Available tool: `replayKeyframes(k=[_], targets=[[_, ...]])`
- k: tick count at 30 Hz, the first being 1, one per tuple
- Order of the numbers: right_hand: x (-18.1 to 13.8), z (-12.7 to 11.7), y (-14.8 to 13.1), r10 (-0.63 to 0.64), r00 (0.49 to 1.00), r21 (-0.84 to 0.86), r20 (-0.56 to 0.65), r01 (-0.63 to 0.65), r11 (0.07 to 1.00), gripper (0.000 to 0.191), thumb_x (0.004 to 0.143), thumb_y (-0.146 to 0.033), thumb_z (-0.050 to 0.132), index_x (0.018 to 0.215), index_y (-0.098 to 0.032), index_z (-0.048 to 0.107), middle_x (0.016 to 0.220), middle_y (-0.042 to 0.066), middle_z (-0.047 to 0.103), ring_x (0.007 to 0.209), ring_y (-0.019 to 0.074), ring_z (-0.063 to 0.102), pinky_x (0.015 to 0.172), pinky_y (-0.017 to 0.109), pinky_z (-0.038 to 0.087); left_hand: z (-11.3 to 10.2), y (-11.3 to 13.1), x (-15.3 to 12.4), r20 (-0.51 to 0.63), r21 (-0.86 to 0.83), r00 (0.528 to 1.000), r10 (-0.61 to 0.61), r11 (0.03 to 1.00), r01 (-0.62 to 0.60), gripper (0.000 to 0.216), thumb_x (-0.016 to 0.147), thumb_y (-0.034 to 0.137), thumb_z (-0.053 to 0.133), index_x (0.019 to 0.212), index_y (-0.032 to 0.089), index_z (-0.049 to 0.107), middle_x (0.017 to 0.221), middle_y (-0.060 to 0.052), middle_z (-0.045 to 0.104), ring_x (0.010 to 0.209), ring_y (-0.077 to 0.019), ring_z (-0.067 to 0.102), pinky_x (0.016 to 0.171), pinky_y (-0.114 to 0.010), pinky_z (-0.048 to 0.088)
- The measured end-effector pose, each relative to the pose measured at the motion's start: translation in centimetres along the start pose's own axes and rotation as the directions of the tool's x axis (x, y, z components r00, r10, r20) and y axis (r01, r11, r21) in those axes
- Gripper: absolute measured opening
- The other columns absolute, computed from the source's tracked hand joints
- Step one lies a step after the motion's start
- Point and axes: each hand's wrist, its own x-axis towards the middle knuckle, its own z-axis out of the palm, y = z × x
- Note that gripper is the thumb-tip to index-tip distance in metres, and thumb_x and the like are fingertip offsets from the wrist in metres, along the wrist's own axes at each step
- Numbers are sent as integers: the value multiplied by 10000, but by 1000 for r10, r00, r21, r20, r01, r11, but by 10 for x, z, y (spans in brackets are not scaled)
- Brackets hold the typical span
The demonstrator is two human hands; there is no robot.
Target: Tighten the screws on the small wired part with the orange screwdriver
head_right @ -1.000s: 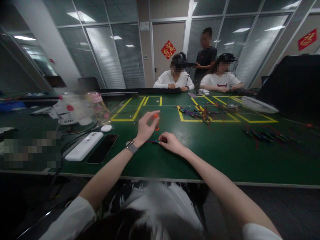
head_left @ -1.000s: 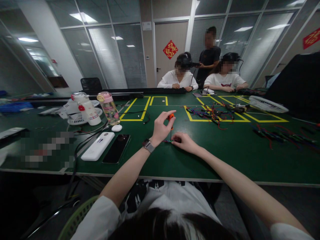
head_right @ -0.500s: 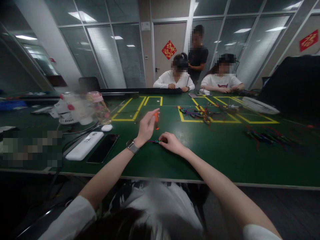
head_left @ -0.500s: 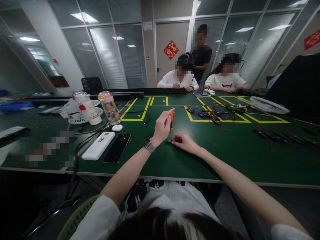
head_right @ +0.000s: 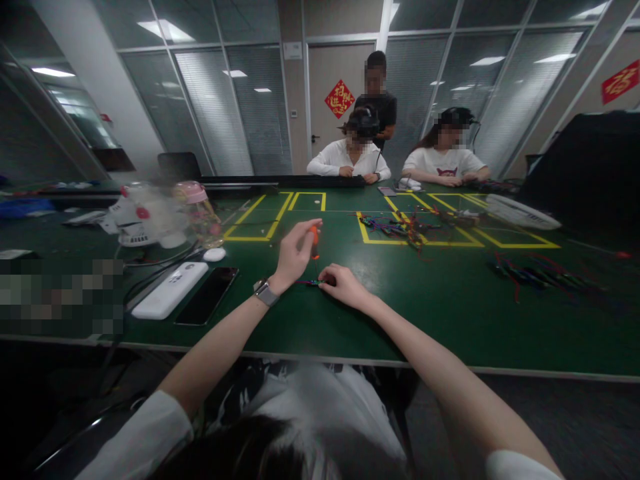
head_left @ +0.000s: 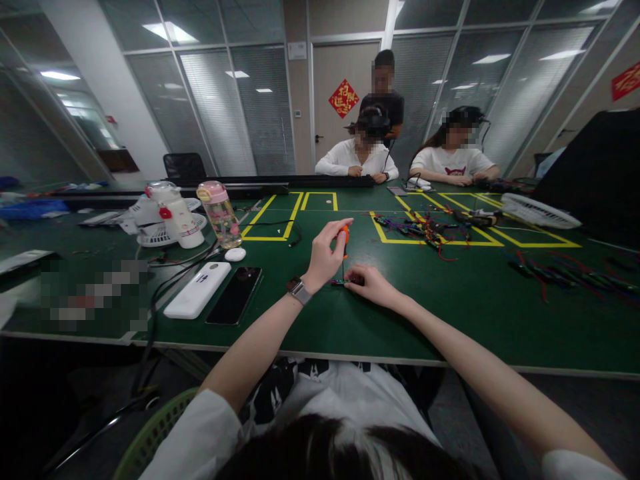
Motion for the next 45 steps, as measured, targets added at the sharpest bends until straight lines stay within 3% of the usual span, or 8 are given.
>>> replayKeyframes(k=[7, 20, 30, 34, 39, 45], targets=[[0, 0, 1, 8, 1000, 5, 5, -8, 1000, 75, 768, -160, 607, 839, -154, 629, 802, 21, 578, 654, 119, 531, 622, 248, 431, -2, 4, 2, -27, 35, 999, 25, 999, -24, 222, 923, 181, 464, 1090, 191, 611, 1003, -54, 652, 905, -133, 614, 776, -260, 509], [0, 0, 1, 4, 1000, -6, 3, -4, 1000, 67, 767, -156, 605, 829, -145, 631, 784, 20, 576, 638, 114, 517, 610, 241, 420, -2, 4, 2, -46, 75, 999, 19, 997, -16, 194, 886, 146, 524, 1040, 198, 631, 898, -16, 588, 787, -108, 551, 734, -233, 460], [0, 0, 0, -3, 1000, -16, -4, 3, 1000, 67, 766, -150, 610, 829, -153, 632, 784, 21, 579, 655, 122, 525, 623, 249, 423, 0, -1, 1, -97, 102, 995, 15, 995, -6, 106, 815, 233, 674, 917, 214, 649, 806, 10, 508, 747, -111, 517, 699, -237, 453], [0, 0, 0, -4, 1000, -25, -6, 4, 1000, 65, 767, -156, 613, 828, -156, 633, 766, 14, 569, 650, 121, 520, 619, 247, 417, 0, 1, 0, -79, 90, 997, 12, 996, -5, 117, 895, 279, 566, 948, 210, 643, 865, -13, 545, 815, -126, 543, 749, -256, 463], [0, 0, 0, -4, 1000, -31, -1, 4, 1000, 64, 768, -155, 612, 828, -153, 634, 764, 13, 564, 639, 118, 509, 610, 243, 410, -2, 1, -2, -6, 31, 1000, 22, 999, -22, 294, 982, 237, 344, 1148, 217, 586, 1058, -53, 602, 994, -147, 573, 878, -302, 462], [1, 0, 0, 2, 1000, -22, 1, -2, 1000, 67, 766, -152, 611, 830, -155, 629, 775, 15, 576, 647, 121, 518, 617, 247, 418, 0, -1, -1, 24, 45, 999, 34, 998, -35, 288, 971, 233, 375, 1204, 218, 544, 1099, -60, 622, 981, -149, 601, 864, -307, 488]])
